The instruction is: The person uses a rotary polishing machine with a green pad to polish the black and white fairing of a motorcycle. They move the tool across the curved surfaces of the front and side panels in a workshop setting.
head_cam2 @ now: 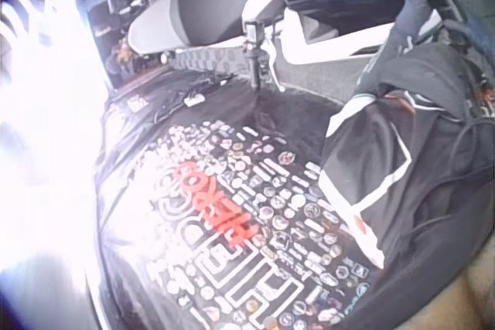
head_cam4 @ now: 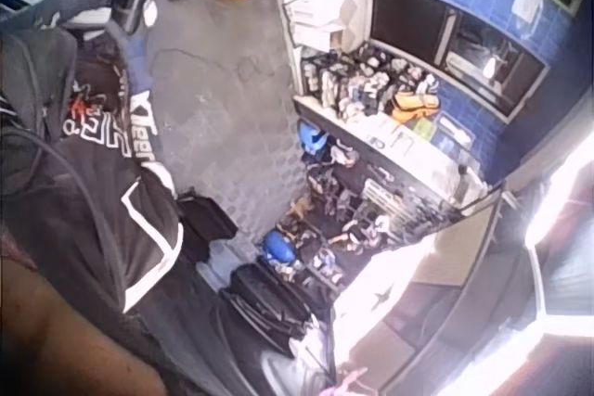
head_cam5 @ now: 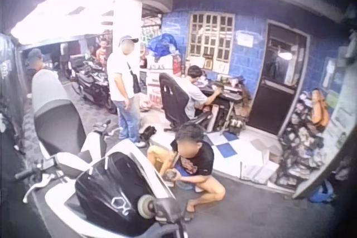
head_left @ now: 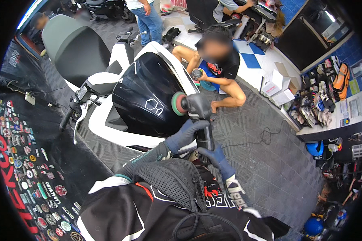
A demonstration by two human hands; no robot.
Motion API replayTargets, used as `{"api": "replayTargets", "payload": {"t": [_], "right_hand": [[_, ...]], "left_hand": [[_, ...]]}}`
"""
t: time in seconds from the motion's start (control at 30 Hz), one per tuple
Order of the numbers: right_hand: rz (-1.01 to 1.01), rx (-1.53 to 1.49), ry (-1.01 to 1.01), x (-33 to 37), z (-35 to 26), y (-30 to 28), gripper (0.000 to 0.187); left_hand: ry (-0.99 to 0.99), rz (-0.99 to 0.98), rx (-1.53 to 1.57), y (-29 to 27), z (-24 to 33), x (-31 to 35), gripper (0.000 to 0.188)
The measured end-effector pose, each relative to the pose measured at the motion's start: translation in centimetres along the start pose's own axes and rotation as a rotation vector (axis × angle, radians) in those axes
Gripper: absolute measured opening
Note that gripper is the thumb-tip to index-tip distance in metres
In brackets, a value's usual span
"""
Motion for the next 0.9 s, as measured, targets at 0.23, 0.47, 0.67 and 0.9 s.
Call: {"api": "replayTargets", "payload": {"t": [0.23,0.47,0.67,0.9], "right_hand": [[0.208,-0.396,0.333,8.8,9.8,3.6,0.047],[0.402,-0.407,0.291,8.5,6.9,10.5,0.048],[0.273,-0.116,0.024,4.2,-4.1,13.5,0.058],[0.119,0.162,-0.268,0.4,-11.5,15.7,0.074]], "left_hand": [[-0.465,0.048,-0.065,-0.9,-10.6,2.6,0.048],[-0.415,0.030,-0.128,-1.5,-5.2,5.9,0.049],[-0.222,-0.121,-0.032,-1.9,6.5,6.6,0.042],[0.155,-0.151,0.103,-3.3,14.6,10.0,0.057]]}}
Point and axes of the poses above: each hand's wrist, its own x-axis away from the middle knuckle, its own y-axis out of the palm, z = x × y, the point moved 6 cm from there along -x, towards the middle knuckle, and after that the axes turned 1 degree about z, right-handed, at the moved point
